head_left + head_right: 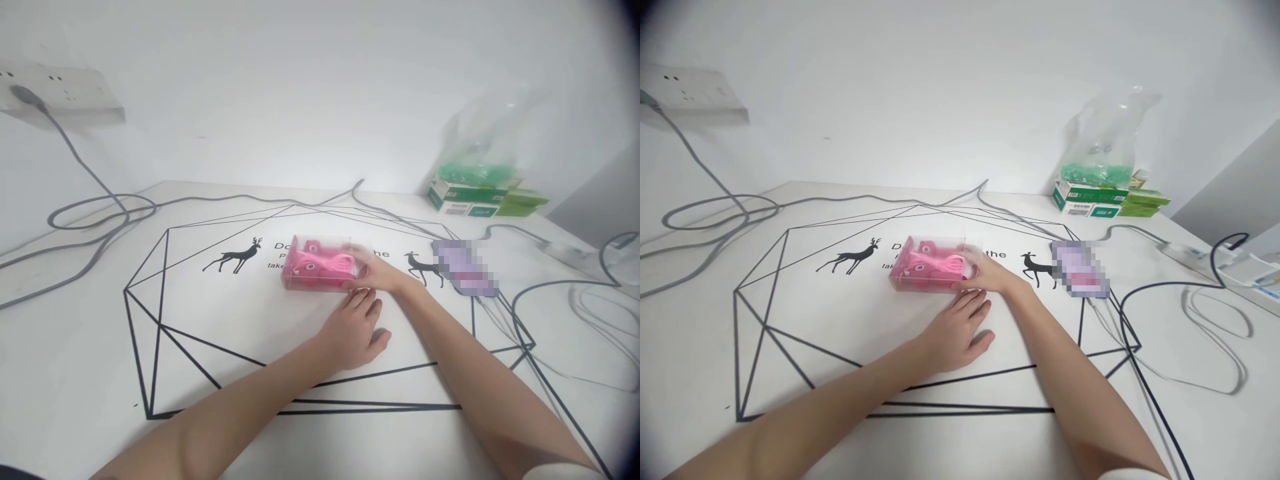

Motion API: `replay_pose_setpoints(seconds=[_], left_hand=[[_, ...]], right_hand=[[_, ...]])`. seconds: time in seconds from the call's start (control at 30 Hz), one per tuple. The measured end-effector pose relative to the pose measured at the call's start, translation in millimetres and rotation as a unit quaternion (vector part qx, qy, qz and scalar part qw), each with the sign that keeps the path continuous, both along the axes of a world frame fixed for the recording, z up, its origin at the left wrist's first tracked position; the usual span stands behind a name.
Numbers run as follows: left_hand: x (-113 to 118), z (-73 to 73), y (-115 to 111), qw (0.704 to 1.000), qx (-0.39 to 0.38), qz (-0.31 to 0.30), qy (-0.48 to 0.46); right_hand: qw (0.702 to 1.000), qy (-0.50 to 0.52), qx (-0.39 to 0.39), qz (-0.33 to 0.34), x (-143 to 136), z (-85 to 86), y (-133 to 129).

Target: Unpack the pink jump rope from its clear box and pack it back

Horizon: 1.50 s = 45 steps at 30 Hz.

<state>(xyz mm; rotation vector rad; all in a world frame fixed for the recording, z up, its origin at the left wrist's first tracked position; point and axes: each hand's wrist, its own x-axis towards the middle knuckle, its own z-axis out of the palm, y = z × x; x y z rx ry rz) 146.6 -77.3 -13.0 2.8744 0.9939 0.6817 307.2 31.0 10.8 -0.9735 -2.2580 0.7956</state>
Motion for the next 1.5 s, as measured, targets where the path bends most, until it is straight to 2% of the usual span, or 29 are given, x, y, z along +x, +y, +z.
replay_pose_setpoints(seconds=[0.3,0.6,0.77,0.9,1.13,1.37,1.5], left_hand=[[0.4,3.5,-0.9,1.0,-0.015,0.008,0.008],[0.0,1.2,0.5,1.0,-0.021,0.007,-0.004],[0.3,2.8,-0.6,1.0,-0.008,0.016,0.002],[0.4,2.0,-1.0,1.0,-0.002,0.018,0.003],[0.6,0.0,-0.8,1.0,-0.011,0.014,0.005],[-0.4,2.2,0.0,1.0,-0.019,0.008,0.0],[-0.5,2.0,-0.5,1.0,-0.02,0.009,0.002]], right_hand=[[0.999,-0.01,0.045,0.006,1.9,-2.4,6.1],[0.999,-0.034,-0.01,-0.001,-3.6,-1.0,9.2],[0.998,-0.06,0.027,-0.019,-4.1,-2.4,8.0],[0.997,-0.059,0.057,-0.002,-3.8,-0.6,6.2],[0.999,-0.04,0.036,0.003,-6.7,0.5,3.0],[0.994,-0.023,0.104,0.018,-4.8,-9.7,12.0],[0.994,-0.015,0.103,0.026,-3.2,-6.6,12.2]])
